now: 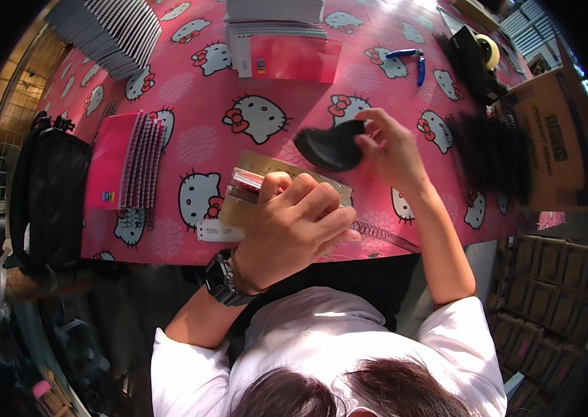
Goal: The person binds notebooks by hand, threading a plastic spiral spine through the punched holes using a rubber friction pad, moving them between stacks, and organizing the finished items on a table.
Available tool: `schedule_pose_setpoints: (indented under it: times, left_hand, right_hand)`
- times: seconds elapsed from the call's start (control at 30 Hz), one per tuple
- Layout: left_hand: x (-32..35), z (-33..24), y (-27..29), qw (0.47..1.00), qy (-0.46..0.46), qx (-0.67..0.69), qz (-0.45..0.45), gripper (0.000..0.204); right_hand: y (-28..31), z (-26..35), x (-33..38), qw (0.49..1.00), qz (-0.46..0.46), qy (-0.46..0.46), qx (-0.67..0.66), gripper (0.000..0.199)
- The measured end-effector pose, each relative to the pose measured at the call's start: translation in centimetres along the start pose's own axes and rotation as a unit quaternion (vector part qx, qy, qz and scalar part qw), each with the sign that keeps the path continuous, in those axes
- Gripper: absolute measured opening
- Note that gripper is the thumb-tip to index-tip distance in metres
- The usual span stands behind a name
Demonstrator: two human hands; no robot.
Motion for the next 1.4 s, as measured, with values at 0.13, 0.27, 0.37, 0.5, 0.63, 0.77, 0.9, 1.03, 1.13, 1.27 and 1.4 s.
schedule_pose_setpoints:
  times: [0.13, 0.27, 0.37, 0.5, 0.63, 0.77, 0.9, 1.03, 1.13, 1.27, 1.4]
  left_hand:
    - [-0.4, -0.1, 0.2, 1.0, 0.011, 0.01, -0.014, 0.028]
    - [0.2, 0.3, 0.3, 1.0, 0.019, 0.007, -0.013, 0.028]
    - [-0.1, 0.0, 0.4, 0.998, 0.047, 0.029, -0.033, 0.027]
    - [0.0, 0.2, 0.4, 0.999, 0.041, 0.014, -0.006, 0.025]
    - [-0.6, -0.1, 1.0, 0.997, 0.065, -0.014, -0.033, 0.023]
    - [0.6, 0.5, 1.2, 0.999, 0.03, -0.031, -0.025, 0.031]
    - [0.5, 0.7, 2.7, 0.989, 0.128, -0.038, -0.066, 0.037]
    - [2.7, 1.9, 2.8, 0.97, 0.205, -0.044, -0.122, 0.033]
    - [2.4, 1.6, 2.4, 0.969, 0.202, -0.033, -0.141, 0.032]
    - [2.4, 1.9, 2.2, 0.963, 0.214, -0.019, -0.162, 0.036]
    - [2.8, 1.8, 2.7, 0.965, 0.214, -0.031, -0.151, 0.046]
  right_hand:
    - [1.3, -1.9, -0.5, 0.962, -0.07, 0.162, 0.207, 0.04]
    - [0.9, 0.8, 1.5, 0.969, 0.043, 0.2, 0.14, 0.074]
    - [2.0, 0.5, 1.6, 0.955, 0.158, 0.189, 0.165, 0.088]
    - [2.5, 0.3, 1.3, 0.946, 0.192, 0.191, 0.179, 0.089]
    - [2.8, 0.1, 1.5, 0.978, 0.144, 0.141, 0.057, 0.078]
    - [3.7, -0.3, 1.9, 0.964, 0.177, 0.029, -0.196, 0.079]
    - [3.2, 2.0, 3.7, 0.9, 0.241, 0.046, -0.362, 0.088]
    - [1.5, 3.6, 3.6, 0.962, 0.183, 0.109, -0.171, 0.088]
    - [1.8, 3.4, 2.1, 0.97, 0.128, 0.121, -0.167, 0.073]
    - [1.6, 4.7, 2.7, 0.935, 0.207, 0.147, -0.25, 0.065]
    - [1.1, 4.5, 2.0, 0.96, 0.162, 0.153, -0.171, 0.063]
Point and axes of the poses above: each hand's wrist, its own x-axis away from the middle knuckle, its own y-axis out of the back of the hand, z = x × y, the point moved 3 cm from there along -x, towards the middle knuckle, and after that the axes turned 14 degrees about -z, right-handed, at the moved point
